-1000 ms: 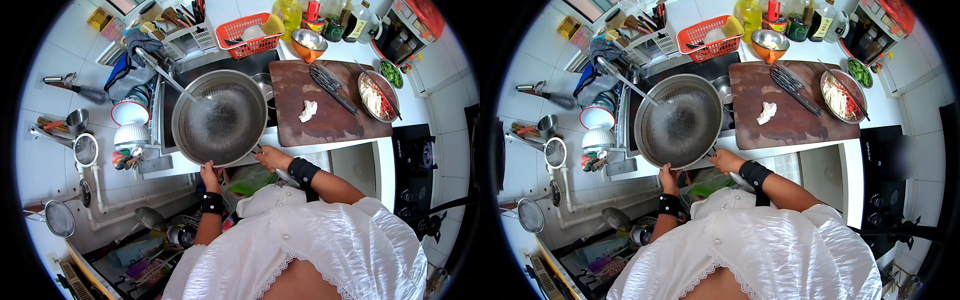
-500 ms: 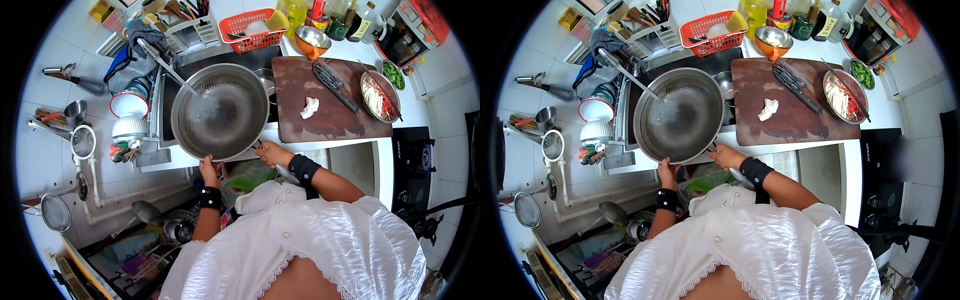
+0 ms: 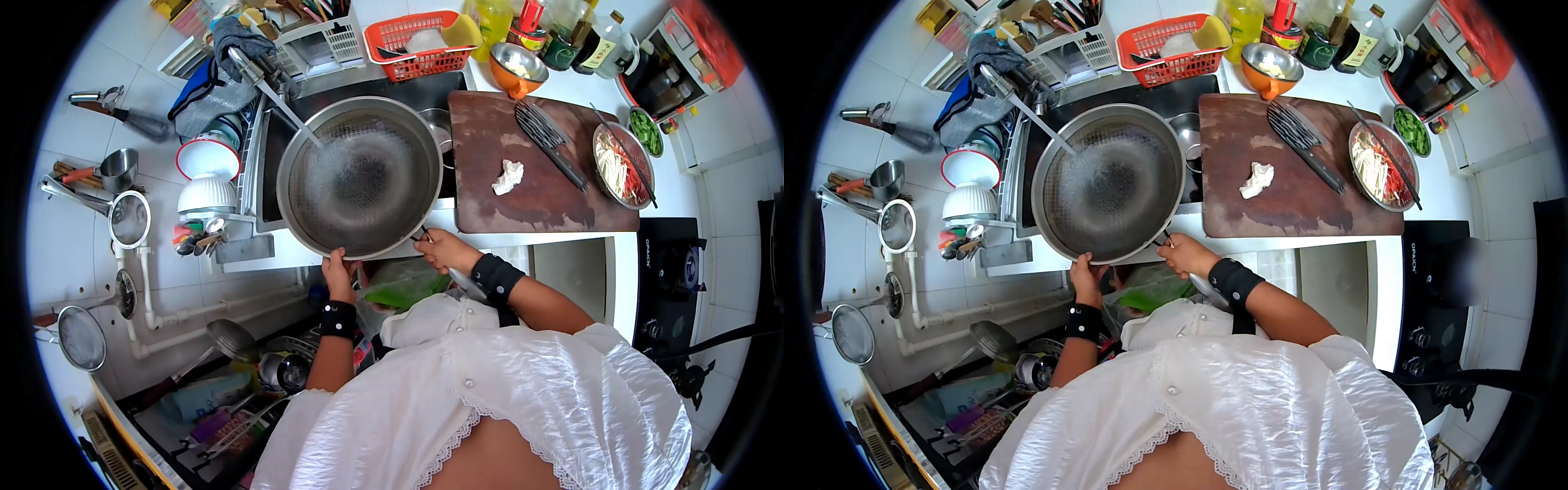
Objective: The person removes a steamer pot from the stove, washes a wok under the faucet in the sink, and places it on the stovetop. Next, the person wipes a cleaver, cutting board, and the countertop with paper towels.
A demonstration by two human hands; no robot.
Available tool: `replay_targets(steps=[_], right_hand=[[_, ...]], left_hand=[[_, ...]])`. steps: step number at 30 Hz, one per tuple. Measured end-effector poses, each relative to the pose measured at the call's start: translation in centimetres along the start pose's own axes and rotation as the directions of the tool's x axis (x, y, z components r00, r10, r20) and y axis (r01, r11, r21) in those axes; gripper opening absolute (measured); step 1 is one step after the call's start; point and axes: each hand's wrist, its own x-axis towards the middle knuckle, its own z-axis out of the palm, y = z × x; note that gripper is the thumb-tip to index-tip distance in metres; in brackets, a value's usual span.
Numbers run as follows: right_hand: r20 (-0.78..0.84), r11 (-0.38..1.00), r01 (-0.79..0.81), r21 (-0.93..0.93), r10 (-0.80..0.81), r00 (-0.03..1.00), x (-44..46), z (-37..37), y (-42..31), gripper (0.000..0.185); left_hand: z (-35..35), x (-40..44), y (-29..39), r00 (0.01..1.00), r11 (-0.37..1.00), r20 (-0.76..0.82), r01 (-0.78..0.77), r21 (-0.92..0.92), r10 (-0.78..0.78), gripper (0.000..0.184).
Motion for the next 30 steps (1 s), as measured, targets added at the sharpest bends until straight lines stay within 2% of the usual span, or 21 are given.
replay_targets(steps=[13,30], right_hand=[[0.01,0.993,0.005,0.116,-0.006,1.0,-0.21,0.02,0.0,0.021],[0.017,0.992,0.011,0.124,-0.013,1.0,-0.1,-0.1,0.14,0.02]], left_hand=[[0.06,-0.02,0.14,1.0,1.0,0.006,0.012,0.012,-0.012,0.018],[0.23,-0.29,0.16,1.0,1.0,0.008,-0.008,-0.019,0.008,0.017]])
